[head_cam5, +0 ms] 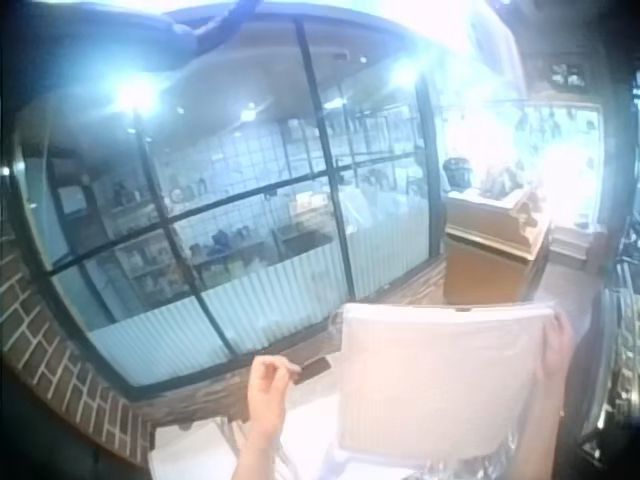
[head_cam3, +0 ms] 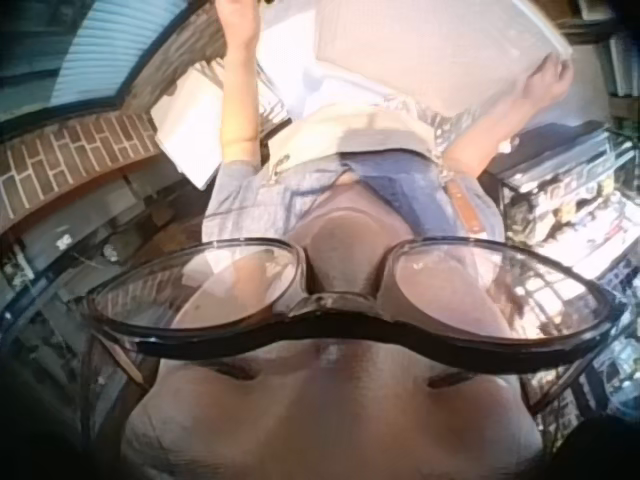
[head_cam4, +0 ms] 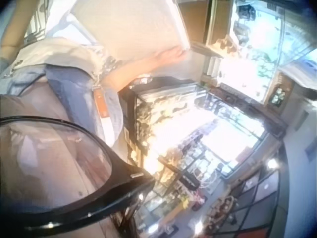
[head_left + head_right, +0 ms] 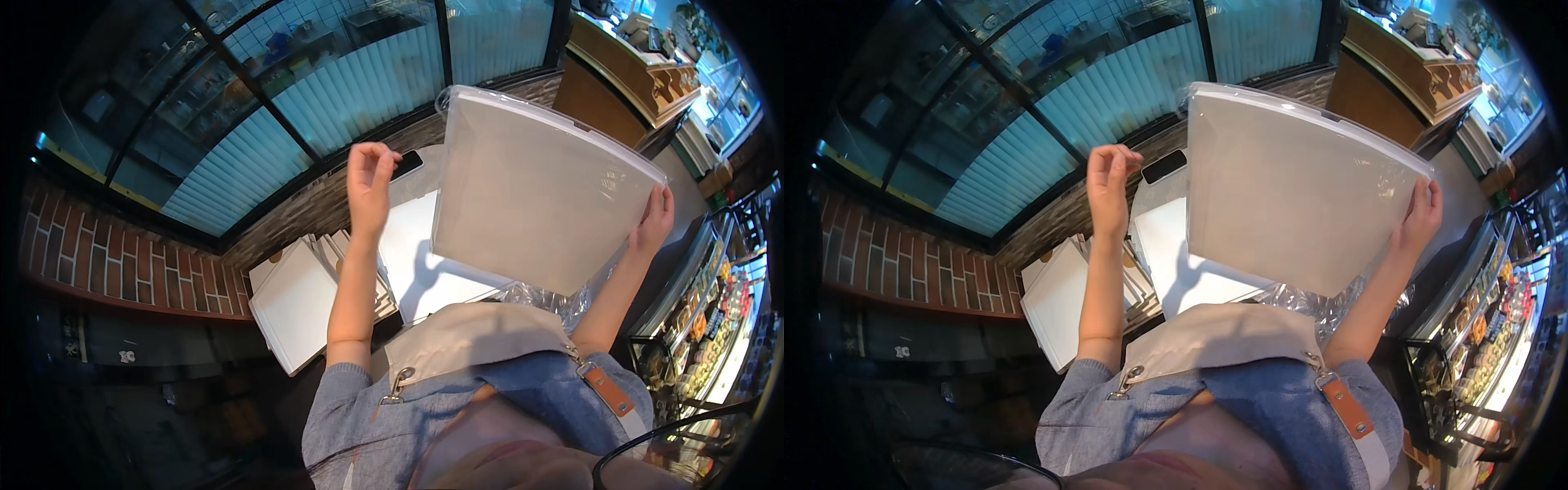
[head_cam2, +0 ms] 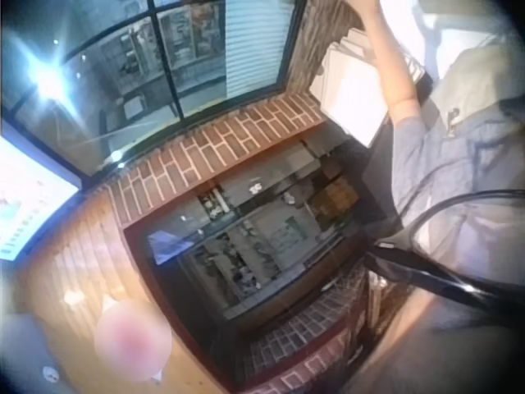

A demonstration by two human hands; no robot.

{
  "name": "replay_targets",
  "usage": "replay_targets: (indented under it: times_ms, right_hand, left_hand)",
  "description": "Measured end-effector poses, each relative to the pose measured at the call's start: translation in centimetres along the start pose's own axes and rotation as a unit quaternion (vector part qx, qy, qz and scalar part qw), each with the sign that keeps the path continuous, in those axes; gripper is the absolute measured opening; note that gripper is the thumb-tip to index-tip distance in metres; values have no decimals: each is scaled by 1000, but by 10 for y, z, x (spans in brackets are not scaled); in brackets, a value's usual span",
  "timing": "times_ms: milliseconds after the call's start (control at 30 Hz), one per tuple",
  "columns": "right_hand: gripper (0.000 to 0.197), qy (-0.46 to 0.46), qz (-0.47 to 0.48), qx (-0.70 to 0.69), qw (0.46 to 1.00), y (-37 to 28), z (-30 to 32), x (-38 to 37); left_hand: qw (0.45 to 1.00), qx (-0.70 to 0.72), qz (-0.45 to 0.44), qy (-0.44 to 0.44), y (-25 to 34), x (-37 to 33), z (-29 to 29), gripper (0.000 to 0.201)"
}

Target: The person repeatedly picks up white boxes from a wooden shelf, carries them to a round table, and stacks them. The person also removes plastic wrapping from some boxes before stacking them on the table.

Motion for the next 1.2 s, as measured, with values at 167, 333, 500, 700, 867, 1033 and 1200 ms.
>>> replay_targets:
  times_ms: [167,333,500,700,867,1033,1200]
  right_hand:
    - [29,12,57,47,997,-5,-36,21]
    - [31,-31,52,54,997,-11,-78,58]
    - [30,-39,18,60,997,-5,-86,86]
    - [29,-16,9,27,999,12,-64,69]
    - [26,-34,-37,19,999,15,-58,56]
    - [27,0,-17,47,999,19,-53,46]
    - [23,79,-13,62,995,14,-45,48]
  left_hand:
    - [977,-194,-1,85,-36,-1,-31,33]
    - [954,-211,3,212,-75,-20,-23,35]
    - [943,-236,-50,228,-90,-18,-12,19]
    - [980,23,91,175,-97,-20,15,11]
    - [984,12,148,94,-81,-33,31,15]
    - [969,83,185,138,-87,-30,50,24]
    - [950,-250,106,155,-118,16,28,35]
Point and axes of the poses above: each hand's wrist, its own x-axis away from the middle knuckle, its own z-axis out of the back of the hand, y = z × x, the point moved 4 cm from there along -x, towards the middle knuckle, and after that the axes turned 10 degrees about z, right-handed, at the moved point
